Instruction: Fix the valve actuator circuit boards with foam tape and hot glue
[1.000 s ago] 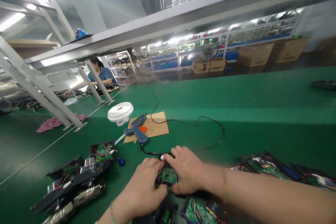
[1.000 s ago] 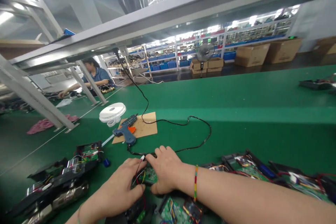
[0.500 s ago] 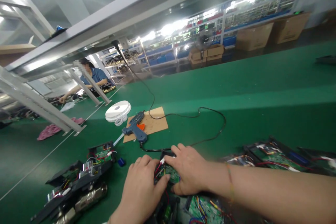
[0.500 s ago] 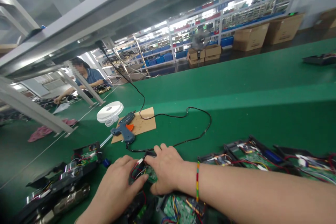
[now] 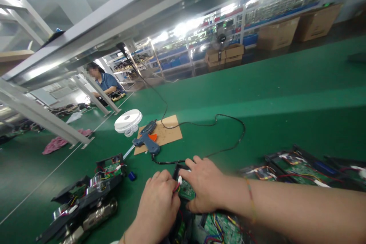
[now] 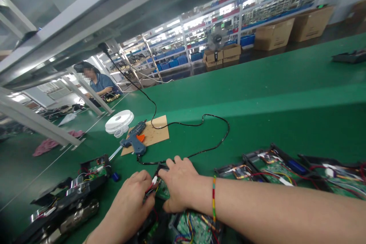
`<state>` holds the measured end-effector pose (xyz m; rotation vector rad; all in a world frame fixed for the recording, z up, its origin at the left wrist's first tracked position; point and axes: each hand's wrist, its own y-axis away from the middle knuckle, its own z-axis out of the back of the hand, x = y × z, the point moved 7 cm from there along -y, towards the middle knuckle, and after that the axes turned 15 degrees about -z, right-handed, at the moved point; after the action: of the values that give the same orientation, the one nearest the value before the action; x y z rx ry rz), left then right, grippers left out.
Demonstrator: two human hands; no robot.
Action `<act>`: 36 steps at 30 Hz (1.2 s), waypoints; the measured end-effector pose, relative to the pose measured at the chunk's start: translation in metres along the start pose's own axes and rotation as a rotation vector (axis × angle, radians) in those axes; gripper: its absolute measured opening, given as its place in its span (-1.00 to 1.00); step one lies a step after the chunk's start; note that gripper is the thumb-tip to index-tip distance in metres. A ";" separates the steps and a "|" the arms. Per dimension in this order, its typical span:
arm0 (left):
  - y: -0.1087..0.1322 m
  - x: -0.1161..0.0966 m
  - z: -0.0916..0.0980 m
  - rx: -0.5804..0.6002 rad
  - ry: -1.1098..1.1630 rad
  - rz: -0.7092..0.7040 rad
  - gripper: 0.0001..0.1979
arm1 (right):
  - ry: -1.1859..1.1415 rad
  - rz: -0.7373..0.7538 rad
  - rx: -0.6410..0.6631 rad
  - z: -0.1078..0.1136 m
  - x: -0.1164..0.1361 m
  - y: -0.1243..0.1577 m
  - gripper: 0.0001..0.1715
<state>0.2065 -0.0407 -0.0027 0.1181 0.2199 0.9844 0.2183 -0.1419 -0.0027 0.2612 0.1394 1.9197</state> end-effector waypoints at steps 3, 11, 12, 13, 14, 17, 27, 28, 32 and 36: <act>0.003 -0.004 -0.003 0.044 -0.011 -0.036 -0.75 | -0.011 -0.004 -0.004 0.001 -0.001 -0.001 -0.27; 0.012 -0.015 0.003 0.036 -0.003 -0.101 -0.79 | -0.019 -0.014 -0.010 -0.003 0.000 -0.003 -0.28; 0.013 -0.016 0.004 0.029 0.001 -0.105 -0.80 | -0.026 -0.014 -0.012 -0.002 0.000 -0.002 -0.29; 0.013 -0.016 0.005 0.022 0.007 -0.108 -0.80 | -0.031 -0.015 -0.014 -0.002 0.000 -0.002 -0.29; 0.013 -0.017 0.005 0.017 0.015 -0.108 -0.80 | -0.034 -0.015 -0.012 -0.001 -0.001 -0.002 -0.30; 0.014 -0.014 0.003 -0.027 0.036 -0.098 -0.79 | -0.029 -0.022 -0.007 -0.003 -0.002 -0.004 -0.32; -0.002 0.001 -0.023 0.004 0.194 -0.111 -0.76 | -0.037 0.006 0.141 0.000 -0.007 -0.003 -0.30; -0.004 0.002 -0.025 0.021 0.208 -0.098 -0.74 | -0.070 0.037 0.216 0.010 -0.010 -0.006 -0.26; -0.020 0.006 -0.041 0.043 0.304 -0.082 -0.66 | -0.236 0.015 0.209 0.068 -0.012 -0.057 -0.50; -0.031 0.020 -0.062 -0.023 0.373 -0.025 -0.73 | -0.189 -0.131 -0.047 0.079 0.023 -0.136 -0.53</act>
<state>0.2274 -0.0412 -0.0721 -0.0908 0.5503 0.9786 0.3539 -0.0746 0.0456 0.3909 -0.0147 1.7557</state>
